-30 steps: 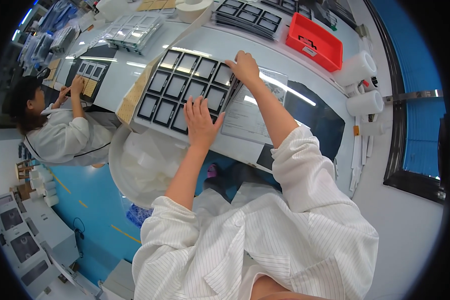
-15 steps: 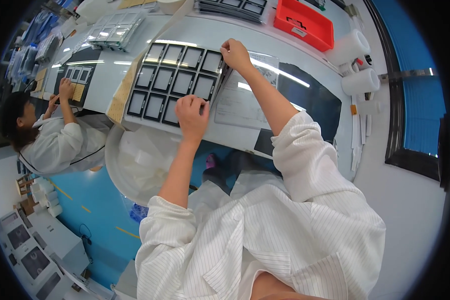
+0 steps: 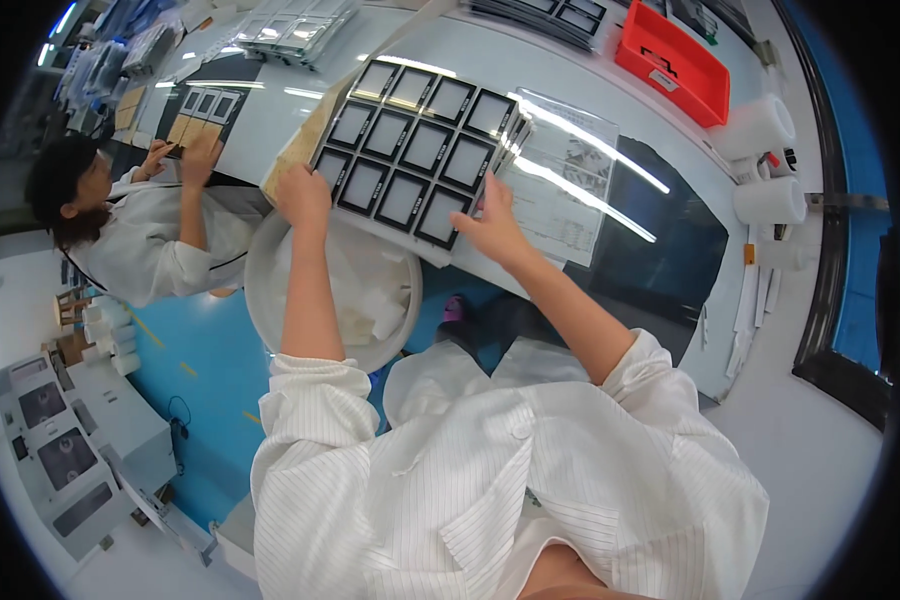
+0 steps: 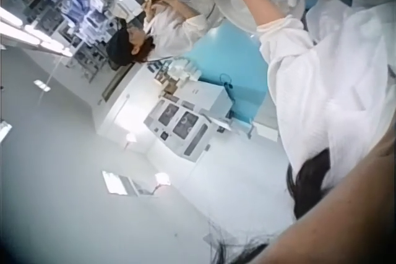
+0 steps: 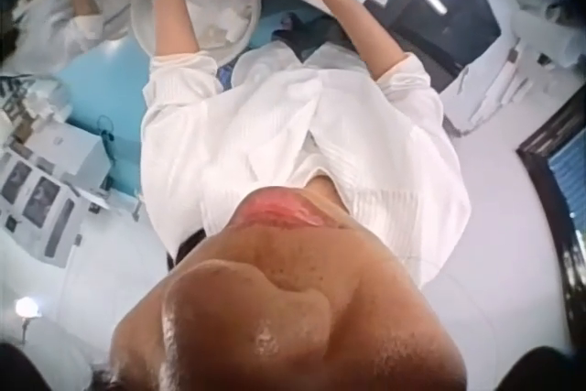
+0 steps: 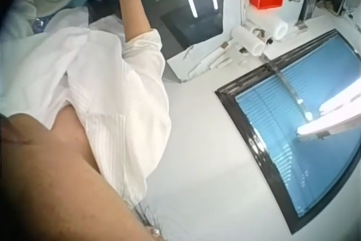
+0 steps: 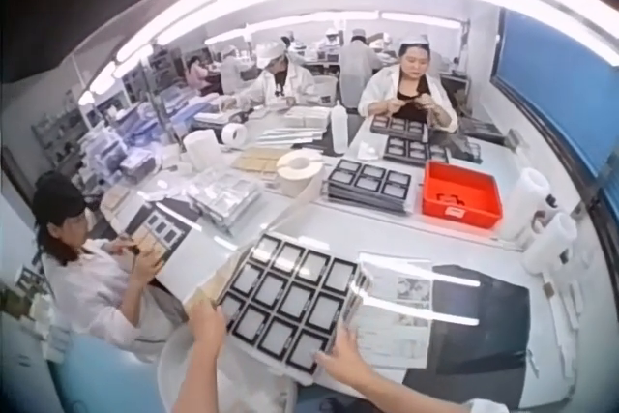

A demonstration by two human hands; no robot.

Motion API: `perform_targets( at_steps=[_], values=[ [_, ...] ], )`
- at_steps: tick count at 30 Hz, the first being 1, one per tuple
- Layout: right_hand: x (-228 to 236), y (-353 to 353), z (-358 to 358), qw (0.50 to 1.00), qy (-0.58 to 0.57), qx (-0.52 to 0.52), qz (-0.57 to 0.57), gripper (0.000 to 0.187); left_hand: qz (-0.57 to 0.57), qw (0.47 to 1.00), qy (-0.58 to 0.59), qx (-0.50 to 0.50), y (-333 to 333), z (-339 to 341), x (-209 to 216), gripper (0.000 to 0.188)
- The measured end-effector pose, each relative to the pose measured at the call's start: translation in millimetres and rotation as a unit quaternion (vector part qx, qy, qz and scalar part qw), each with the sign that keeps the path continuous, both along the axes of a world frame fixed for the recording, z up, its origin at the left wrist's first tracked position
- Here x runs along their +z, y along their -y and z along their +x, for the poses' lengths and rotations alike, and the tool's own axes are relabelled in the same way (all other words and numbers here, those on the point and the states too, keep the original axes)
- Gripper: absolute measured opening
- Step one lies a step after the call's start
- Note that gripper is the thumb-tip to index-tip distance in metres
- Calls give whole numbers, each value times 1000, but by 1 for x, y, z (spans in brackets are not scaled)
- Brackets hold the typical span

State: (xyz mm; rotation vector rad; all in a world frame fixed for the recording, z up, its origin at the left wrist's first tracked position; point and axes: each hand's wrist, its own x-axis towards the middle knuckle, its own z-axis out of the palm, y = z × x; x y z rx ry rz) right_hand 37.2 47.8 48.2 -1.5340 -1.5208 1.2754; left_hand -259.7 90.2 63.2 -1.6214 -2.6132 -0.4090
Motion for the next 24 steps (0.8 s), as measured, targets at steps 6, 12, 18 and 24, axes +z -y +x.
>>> perform_targets(
  at_steps=[6, 12, 18, 24],
  values=[
    [-4, 10, -17, 990, 135, -17, 34, 103, -43, 994, 97, -16, -23, -23, 5, 31],
    [4, 12, -34, 995, 100, -23, 1, 103, -45, 989, 144, 3, -37, -65, -4, 42],
    [-7, 11, -18, 994, 97, -47, 11, 101, -99, 910, 393, -94, -38, -47, 64, 44],
    [1, 8, 28, 981, -127, -147, 15, 76, -89, 776, 568, -260, -4, 2, 147, 22]
  ],
)
